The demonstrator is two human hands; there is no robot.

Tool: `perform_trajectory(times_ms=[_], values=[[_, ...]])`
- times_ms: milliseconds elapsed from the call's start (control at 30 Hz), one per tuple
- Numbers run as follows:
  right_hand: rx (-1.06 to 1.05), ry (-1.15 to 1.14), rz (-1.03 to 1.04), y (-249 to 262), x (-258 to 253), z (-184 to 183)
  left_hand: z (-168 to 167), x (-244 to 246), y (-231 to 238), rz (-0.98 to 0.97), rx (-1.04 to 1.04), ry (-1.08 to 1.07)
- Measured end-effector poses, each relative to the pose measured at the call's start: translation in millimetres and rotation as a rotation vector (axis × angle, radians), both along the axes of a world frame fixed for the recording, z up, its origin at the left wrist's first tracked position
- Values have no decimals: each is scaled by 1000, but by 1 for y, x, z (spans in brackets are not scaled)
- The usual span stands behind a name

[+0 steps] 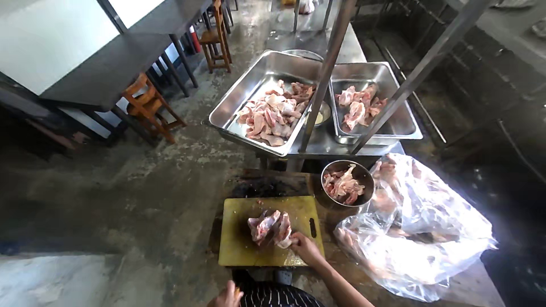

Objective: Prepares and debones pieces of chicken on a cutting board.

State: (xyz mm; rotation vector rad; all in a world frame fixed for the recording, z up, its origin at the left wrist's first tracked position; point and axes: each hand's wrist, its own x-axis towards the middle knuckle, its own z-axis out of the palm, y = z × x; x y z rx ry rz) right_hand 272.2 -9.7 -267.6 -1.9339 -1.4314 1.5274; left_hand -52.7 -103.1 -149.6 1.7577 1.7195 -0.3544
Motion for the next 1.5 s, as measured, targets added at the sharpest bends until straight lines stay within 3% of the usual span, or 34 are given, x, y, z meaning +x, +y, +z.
perform_trajectory(times_ms=[67,133,167,233,300,500,567,667,867,933,1000,1100,1200,1333,1500], values=[[-19,13,-17,-2,-4,0,6,21,4,23,224,-132],[-19,12,-55,-4,-7,-2,-13,36,14,35,405,-226],[-22,16,-76,-5,-8,-4,-27,40,21,47,363,-216],[-33,31,-106,-9,-12,-6,-51,45,41,65,29,-85],[-32,40,-123,-13,-18,-7,-66,44,55,73,-137,-30],[-184,292,-331,-18,-21,-1,-55,42,50,69,358,-318],[-275,364,-441,-17,-24,3,-68,38,51,39,263,-248],[-365,413,-538,-11,-28,7,-79,34,57,43,-166,-52],[-449,507,-675,-8,-35,9,-66,28,60,68,-250,6],[-364,433,-636,-4,-38,7,-71,25,59,76,-253,-11],[-241,193,-481,1,-37,8,-83,22,59,72,-217,-34],[-121,-238,-228,13,-40,42,-85,27,66,87,-187,-17],[58,-472,-90,17,-48,60,-81,33,72,116,-169,19],[203,-589,16,23,-46,58,-75,37,77,173,-202,-53],[234,-611,-38,25,-40,39,-86,40,79,214,-199,-110]])
